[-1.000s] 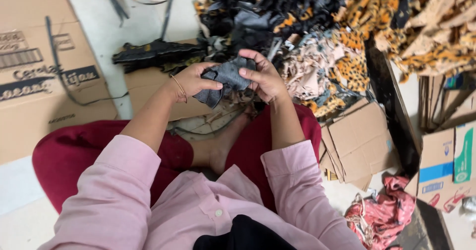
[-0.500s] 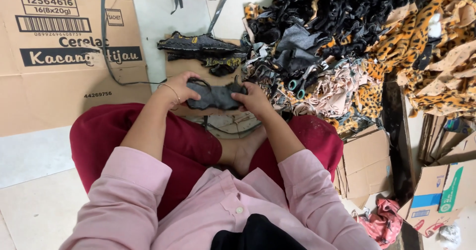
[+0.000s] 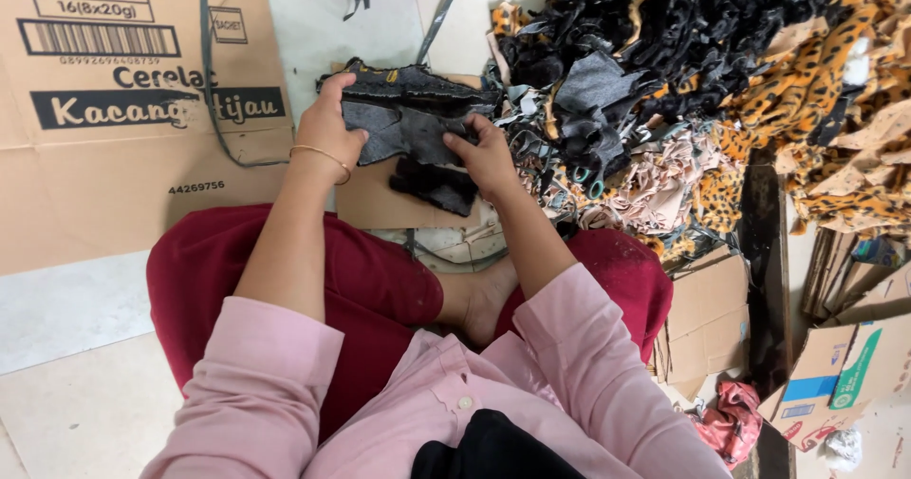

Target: The person uses scissors to trim and sort small pieces of patterned fabric, placing the cut scraps onto a pile on the floor while sitting next to cardboard boxes.

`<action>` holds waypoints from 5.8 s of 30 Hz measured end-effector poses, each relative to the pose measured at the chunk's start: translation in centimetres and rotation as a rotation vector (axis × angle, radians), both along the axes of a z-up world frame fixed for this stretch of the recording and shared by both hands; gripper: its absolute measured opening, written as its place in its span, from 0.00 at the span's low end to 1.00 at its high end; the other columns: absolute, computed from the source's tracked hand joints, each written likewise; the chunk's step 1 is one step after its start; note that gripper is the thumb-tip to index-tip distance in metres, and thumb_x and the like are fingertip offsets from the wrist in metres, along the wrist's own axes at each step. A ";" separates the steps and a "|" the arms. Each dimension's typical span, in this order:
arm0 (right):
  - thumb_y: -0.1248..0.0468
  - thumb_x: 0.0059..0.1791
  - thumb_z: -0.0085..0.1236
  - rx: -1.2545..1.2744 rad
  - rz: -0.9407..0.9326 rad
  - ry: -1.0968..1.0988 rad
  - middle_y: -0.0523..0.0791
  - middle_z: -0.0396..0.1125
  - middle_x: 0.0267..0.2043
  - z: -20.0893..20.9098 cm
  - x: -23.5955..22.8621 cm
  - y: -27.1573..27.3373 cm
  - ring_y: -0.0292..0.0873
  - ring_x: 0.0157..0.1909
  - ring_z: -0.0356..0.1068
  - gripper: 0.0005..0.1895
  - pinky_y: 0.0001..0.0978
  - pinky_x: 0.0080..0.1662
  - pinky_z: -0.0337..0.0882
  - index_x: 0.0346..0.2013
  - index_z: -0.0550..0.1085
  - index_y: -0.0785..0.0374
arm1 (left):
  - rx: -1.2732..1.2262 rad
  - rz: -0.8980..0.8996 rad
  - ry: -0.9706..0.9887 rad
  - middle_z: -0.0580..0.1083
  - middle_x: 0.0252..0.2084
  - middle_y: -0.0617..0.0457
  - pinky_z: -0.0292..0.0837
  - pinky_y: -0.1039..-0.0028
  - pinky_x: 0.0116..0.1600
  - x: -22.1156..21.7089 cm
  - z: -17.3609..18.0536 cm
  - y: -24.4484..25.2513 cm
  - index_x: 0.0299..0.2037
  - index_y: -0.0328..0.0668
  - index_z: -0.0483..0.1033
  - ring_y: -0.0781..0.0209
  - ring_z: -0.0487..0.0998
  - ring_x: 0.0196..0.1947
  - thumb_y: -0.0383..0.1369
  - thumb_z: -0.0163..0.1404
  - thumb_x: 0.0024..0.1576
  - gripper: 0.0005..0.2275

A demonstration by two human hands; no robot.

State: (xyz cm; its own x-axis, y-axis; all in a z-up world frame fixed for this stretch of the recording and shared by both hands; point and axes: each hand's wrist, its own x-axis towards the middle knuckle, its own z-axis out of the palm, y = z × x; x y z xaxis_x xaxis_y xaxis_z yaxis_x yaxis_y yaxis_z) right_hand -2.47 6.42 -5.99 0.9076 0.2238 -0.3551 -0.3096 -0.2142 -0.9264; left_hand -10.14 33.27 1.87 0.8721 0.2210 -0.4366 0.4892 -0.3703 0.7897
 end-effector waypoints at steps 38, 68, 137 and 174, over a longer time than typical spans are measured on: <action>0.65 0.46 0.70 -0.211 0.276 -0.298 0.45 0.73 0.42 10.0 -5.4 -1.3 0.41 0.49 0.72 0.19 0.34 0.53 0.70 0.50 0.75 0.56 | -0.221 -0.457 -0.364 0.78 0.43 0.57 0.73 0.64 0.53 0.0 -4.4 -5.6 0.57 0.62 0.72 0.55 0.79 0.46 0.39 0.66 0.43 0.29; 0.72 0.47 0.65 0.200 -0.306 0.149 0.39 0.69 0.36 5.2 -7.1 -2.7 0.36 0.32 0.73 0.28 0.24 0.34 0.81 0.58 0.65 0.55 | -0.462 -0.357 -0.180 0.72 0.23 0.53 0.75 0.75 0.32 0.4 -7.5 -5.8 0.42 0.50 0.77 0.62 0.77 0.26 0.35 0.56 0.53 0.08; 0.61 0.46 0.68 -0.683 0.508 -0.486 0.48 0.61 0.49 4.2 -11.0 1.4 0.59 0.49 0.72 0.18 0.51 0.47 0.76 0.50 0.75 0.47 | 0.561 -0.398 0.239 0.74 0.43 0.46 0.77 0.54 0.51 -4.5 -6.6 -2.9 0.30 0.53 0.75 0.38 0.80 0.47 0.26 0.57 0.49 0.06; 0.61 0.45 0.68 -0.901 0.290 -0.471 0.50 0.61 0.59 -0.4 -7.7 -0.4 0.60 0.59 0.68 0.18 0.49 0.58 0.74 0.48 0.75 0.51 | 0.644 -0.518 0.124 0.64 0.55 0.46 0.77 0.49 0.52 -4.5 -11.2 -4.4 0.49 0.62 0.77 0.37 0.68 0.56 0.27 0.58 0.51 0.17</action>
State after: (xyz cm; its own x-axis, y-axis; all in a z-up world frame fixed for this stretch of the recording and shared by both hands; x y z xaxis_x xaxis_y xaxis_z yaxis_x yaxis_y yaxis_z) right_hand -10.21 6.03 -6.34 0.9511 0.2831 -0.1234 0.2130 -0.8906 -0.4018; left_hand -14.69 28.87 -9.34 0.8859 0.0445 -0.4618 0.2024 -0.9327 0.2984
